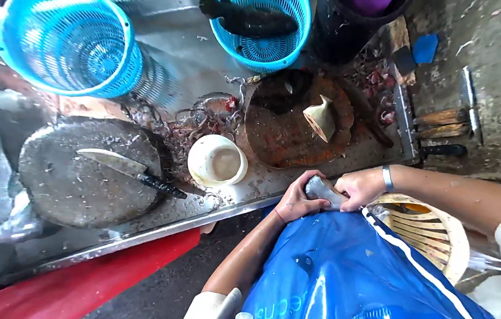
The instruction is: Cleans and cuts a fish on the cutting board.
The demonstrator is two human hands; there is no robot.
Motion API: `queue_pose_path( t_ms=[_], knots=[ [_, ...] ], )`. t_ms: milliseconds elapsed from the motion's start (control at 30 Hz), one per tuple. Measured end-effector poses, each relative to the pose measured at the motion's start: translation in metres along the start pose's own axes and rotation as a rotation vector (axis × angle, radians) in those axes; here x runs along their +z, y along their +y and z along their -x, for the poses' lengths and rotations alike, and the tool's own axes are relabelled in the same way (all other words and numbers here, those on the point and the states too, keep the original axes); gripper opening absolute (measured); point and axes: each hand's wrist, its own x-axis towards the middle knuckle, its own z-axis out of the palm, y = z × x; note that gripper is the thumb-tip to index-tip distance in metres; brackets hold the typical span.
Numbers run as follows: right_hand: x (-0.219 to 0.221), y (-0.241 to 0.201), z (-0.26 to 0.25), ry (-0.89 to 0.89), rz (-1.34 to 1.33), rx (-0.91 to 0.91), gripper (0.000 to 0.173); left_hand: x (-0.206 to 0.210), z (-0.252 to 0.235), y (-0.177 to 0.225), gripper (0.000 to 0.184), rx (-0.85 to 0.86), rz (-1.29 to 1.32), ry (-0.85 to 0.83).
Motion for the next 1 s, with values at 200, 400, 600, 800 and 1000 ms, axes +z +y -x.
queue_pose_path(
  t_ms=[200,400,600,800,1000],
  knots=[
    [-0.018,0.014,0.029,0.051,-0.209,-0.228,0.024,-0.007,-0.018,0.028,0.068,0.033,0.088,-0.082],
    [-0.084,0.030,0.077,0.419,-0.129,-0.506,0.018,-0.053,-0.061,0.077,0.067,-0.002,0.101,0.014],
    [-0.176,0.095,0.153,1.040,-0.111,-0.568,0.008,-0.130,-0.110,0.089,0.073,0.120,-0.289,0.686],
    [-0.323,0.089,0.054,1.310,0.211,-0.260,0.029,-0.126,-0.191,0.127,0.065,0.021,-0.837,0.909],
    [-0.436,0.108,-0.032,0.699,0.365,0.343,0.039,-0.116,-0.271,0.140,0.057,-0.218,-1.100,0.812]
  ],
)
